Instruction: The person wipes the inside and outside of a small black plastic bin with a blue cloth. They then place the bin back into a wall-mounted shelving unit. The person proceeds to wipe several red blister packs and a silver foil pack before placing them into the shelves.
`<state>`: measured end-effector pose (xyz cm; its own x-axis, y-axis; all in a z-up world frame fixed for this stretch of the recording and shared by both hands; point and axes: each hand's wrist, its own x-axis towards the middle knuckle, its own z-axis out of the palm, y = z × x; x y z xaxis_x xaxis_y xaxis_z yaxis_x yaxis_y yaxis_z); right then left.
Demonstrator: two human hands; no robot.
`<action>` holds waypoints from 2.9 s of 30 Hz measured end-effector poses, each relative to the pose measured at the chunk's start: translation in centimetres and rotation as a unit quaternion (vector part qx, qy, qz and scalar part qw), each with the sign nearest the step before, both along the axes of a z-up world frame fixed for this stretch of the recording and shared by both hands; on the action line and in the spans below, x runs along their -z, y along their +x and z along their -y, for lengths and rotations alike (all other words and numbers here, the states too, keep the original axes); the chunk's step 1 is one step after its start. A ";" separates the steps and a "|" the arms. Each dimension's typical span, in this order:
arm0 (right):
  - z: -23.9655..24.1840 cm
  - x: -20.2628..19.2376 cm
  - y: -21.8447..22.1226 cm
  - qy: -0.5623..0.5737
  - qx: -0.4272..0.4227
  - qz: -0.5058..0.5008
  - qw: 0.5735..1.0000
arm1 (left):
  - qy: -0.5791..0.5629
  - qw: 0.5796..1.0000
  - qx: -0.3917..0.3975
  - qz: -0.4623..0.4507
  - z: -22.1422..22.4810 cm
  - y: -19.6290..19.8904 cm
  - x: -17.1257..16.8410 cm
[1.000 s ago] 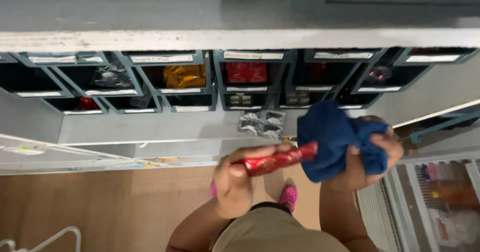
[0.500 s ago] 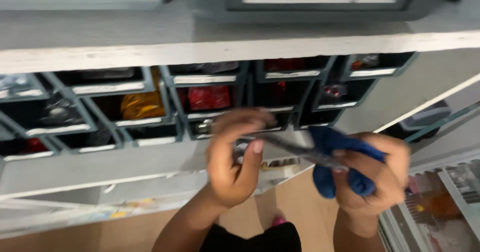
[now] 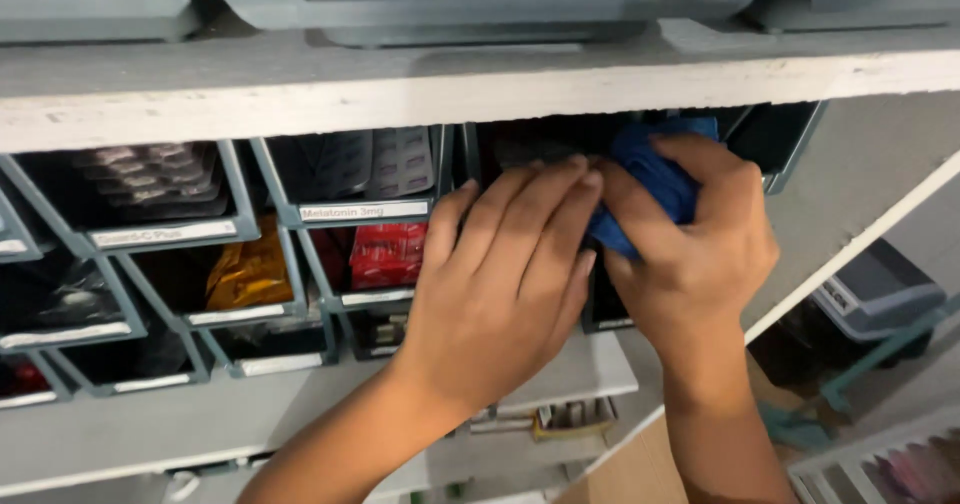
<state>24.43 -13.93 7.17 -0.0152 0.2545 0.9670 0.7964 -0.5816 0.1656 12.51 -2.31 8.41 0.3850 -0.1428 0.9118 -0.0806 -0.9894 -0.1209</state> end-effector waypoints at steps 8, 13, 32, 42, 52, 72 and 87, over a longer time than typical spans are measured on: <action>0.4 1.4 -1.1 -0.007 0.000 -0.030 1.000 | 0.069 0.988 -0.137 -0.018 -1.4 2.6 2.2; 0.5 2.6 -0.5 -0.017 -0.038 -0.040 0.998 | 0.056 0.985 -0.160 0.018 -1.6 3.6 2.1; 4.5 8.7 1.3 -0.111 -0.333 -0.125 0.928 | -0.137 0.956 -0.063 -0.252 -4.8 -9.0 0.0; -3.1 15.2 -2.6 -0.104 -0.414 -0.252 0.869 | -0.187 0.930 -0.152 -0.277 -5.3 -9.6 12.8; -0.6 21.4 -0.3 0.054 -0.310 -0.404 0.859 | -0.193 0.971 -0.134 -0.042 -4.6 -7.3 12.1; -3.4 9.6 -5.0 -0.031 -0.379 -0.276 0.882 | -0.481 0.835 0.179 -0.199 1.0 -6.6 13.2; 1.0 16.4 -4.5 -0.108 -0.404 -0.255 0.872 | -0.639 0.736 0.217 -0.053 -2.4 -7.1 10.9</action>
<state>19.93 -14.96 -9.27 0.1438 0.5361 0.8318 0.9338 0.2047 -0.2933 5.41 0.10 -2.52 0.6349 0.6750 0.3758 -0.3638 -0.1679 0.9162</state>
